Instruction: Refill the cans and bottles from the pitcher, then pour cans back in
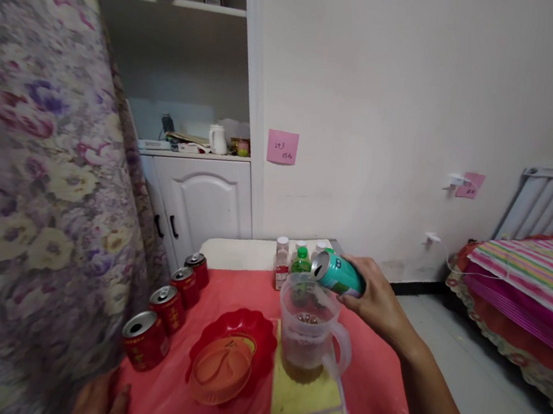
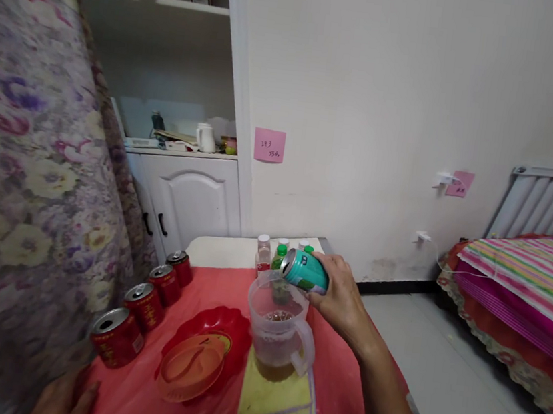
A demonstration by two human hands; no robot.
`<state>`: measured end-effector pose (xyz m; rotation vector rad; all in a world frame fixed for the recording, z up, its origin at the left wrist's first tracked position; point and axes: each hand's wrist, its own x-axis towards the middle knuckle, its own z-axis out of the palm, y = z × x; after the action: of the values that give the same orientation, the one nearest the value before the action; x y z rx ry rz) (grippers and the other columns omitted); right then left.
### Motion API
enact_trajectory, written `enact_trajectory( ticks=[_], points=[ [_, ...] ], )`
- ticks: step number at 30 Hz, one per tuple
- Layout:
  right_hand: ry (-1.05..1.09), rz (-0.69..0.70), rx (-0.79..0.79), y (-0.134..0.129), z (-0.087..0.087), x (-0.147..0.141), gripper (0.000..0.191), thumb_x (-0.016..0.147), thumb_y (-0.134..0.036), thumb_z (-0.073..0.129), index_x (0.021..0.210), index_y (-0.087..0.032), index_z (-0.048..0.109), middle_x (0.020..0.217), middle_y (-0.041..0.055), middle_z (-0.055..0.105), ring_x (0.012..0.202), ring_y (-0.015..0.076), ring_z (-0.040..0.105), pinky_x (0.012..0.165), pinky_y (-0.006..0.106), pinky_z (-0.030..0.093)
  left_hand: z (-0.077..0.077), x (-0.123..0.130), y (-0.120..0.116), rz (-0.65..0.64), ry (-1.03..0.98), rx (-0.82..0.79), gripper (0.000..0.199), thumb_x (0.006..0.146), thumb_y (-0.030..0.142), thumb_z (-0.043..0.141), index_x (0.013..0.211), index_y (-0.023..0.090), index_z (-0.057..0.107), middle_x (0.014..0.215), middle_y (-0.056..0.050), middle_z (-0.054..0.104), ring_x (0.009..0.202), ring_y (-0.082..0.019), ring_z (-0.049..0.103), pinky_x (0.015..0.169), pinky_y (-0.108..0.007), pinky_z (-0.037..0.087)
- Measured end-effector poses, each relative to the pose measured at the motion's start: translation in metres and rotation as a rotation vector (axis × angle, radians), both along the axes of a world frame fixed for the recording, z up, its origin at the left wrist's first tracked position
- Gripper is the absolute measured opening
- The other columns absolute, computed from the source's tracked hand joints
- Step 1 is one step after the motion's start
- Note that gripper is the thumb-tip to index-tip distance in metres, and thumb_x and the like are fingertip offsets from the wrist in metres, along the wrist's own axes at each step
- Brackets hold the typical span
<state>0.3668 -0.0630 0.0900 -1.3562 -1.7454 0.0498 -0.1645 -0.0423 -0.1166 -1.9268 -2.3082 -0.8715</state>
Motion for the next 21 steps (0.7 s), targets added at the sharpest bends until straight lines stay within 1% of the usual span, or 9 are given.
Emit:
enact_trajectory(
  ticks=[2,6,10,17,20,21],
  points=[
    [-0.014,-0.008,-0.009,-0.001,0.001,-0.001,0.066,0.068,-0.014,0.067,0.132,-0.022,0.054,0.121,0.0119,0.057,0.113,0.0319,0.055,0.098,0.051,0.048,0.003,0.002,-0.001,0.001,-0.009,0.000,0.075,0.087,0.054,0.024,0.132,0.000,0.050,0.130,-0.026,0.059,0.122,-0.037,0.057,0.110,-0.050,0.042],
    [-0.037,-0.006,-0.003,-0.001,0.000,-0.003,0.066,0.071,-0.015,0.065,0.134,-0.025,0.051,0.122,0.0112,0.056,0.114,0.0318,0.054,0.097,0.053,0.048,0.008,0.006,-0.004,0.023,-0.001,-0.029,0.076,0.086,0.054,0.023,0.131,0.000,0.050,0.128,-0.026,0.059,0.122,-0.037,0.057,0.111,-0.049,0.042],
    [-0.058,-0.003,0.005,0.001,-0.003,-0.002,0.069,0.070,-0.012,0.064,0.135,-0.028,0.050,0.123,0.0098,0.055,0.115,0.0319,0.053,0.097,0.053,0.049,0.009,0.008,-0.005,0.043,0.006,-0.037,0.075,0.086,0.054,0.023,0.131,0.001,0.051,0.128,-0.026,0.059,0.121,-0.037,0.058,0.110,-0.049,0.042],
    [-0.110,-0.005,0.012,-0.002,-0.002,-0.001,0.068,0.073,-0.010,0.061,0.138,-0.027,0.048,0.127,0.0110,0.053,0.116,0.0315,0.050,0.099,0.052,0.047,0.014,0.012,-0.006,0.052,0.007,-0.078,0.077,0.087,0.053,0.021,0.132,-0.001,0.051,0.130,-0.026,0.059,0.123,-0.037,0.057,0.111,-0.048,0.042],
    [-0.132,-0.007,0.022,-0.004,0.000,-0.003,0.069,0.073,-0.008,0.059,0.139,-0.026,0.047,0.127,0.0114,0.053,0.116,0.0310,0.050,0.100,0.052,0.047,0.014,0.013,-0.007,0.045,-0.004,-0.060,0.076,0.086,0.053,0.023,0.131,-0.002,0.052,0.129,-0.027,0.059,0.121,-0.038,0.058,0.109,-0.049,0.044],
    [-0.137,-0.007,0.024,-0.005,0.000,-0.003,0.069,0.073,-0.008,0.058,0.139,-0.025,0.047,0.128,0.0118,0.053,0.116,0.0310,0.050,0.100,0.052,0.047,0.014,0.013,-0.007,0.049,-0.008,-0.031,0.076,0.086,0.053,0.025,0.130,-0.002,0.053,0.127,-0.027,0.060,0.119,-0.038,0.060,0.107,-0.049,0.045]
  ],
)
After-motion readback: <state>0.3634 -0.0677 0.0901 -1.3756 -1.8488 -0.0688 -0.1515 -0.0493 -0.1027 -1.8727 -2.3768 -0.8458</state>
